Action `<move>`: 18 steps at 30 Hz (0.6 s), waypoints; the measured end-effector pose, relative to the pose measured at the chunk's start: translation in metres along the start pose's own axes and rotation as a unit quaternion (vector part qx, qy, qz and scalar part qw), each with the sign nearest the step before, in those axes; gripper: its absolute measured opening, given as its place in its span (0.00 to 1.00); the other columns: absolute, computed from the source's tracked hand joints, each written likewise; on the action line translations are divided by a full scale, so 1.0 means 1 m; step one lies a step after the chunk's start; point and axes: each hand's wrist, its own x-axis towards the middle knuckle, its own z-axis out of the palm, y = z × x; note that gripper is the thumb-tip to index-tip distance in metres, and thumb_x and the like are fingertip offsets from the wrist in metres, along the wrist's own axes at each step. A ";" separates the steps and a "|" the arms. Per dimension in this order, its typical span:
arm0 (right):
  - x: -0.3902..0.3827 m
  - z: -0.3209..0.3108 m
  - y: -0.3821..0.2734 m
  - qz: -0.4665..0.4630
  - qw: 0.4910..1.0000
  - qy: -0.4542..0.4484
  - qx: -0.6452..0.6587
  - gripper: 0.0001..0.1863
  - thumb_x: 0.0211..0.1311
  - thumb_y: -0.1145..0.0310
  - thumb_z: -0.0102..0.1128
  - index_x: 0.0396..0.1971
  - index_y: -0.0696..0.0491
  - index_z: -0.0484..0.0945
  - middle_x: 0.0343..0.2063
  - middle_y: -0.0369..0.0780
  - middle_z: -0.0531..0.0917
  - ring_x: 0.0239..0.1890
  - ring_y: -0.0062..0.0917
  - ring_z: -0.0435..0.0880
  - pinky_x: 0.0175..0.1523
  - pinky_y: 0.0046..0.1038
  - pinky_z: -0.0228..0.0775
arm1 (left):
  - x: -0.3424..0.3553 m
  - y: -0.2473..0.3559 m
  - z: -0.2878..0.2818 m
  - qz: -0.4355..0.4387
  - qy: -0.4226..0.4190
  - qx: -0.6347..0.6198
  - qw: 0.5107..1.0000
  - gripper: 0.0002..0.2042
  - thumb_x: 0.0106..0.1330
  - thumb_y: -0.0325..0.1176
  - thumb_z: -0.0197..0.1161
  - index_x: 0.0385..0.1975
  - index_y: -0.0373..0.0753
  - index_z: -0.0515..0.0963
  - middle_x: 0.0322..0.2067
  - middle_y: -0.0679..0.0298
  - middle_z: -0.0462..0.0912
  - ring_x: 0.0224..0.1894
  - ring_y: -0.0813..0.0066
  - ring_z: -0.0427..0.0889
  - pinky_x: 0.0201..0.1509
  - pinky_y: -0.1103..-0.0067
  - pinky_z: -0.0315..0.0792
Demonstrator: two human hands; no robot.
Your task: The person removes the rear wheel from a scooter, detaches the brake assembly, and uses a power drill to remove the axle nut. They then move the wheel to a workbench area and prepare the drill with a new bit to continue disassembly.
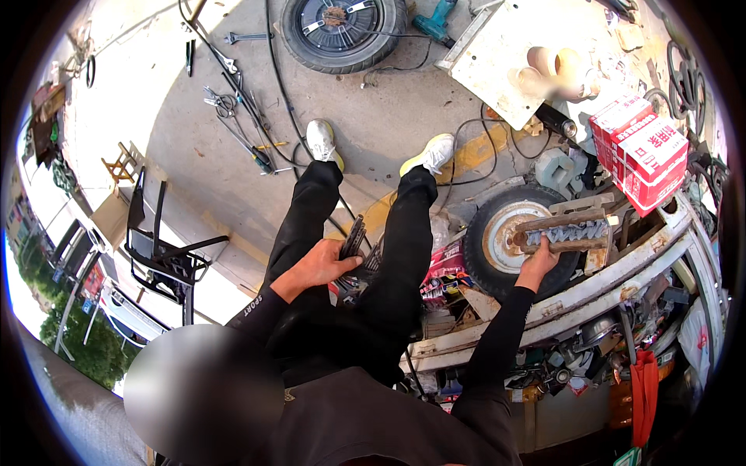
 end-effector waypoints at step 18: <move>-0.109 0.079 -0.133 -0.069 0.779 -0.478 -0.400 0.22 0.48 0.76 0.61 0.47 0.65 0.78 0.42 0.54 0.84 0.45 0.43 0.85 0.50 0.35 0.73 | 0.000 0.057 0.025 -0.028 0.057 -0.203 0.977 0.08 0.68 0.31 0.63 0.36 0.31 0.81 0.29 0.70 0.82 0.33 0.85 0.77 0.39 0.81 0.71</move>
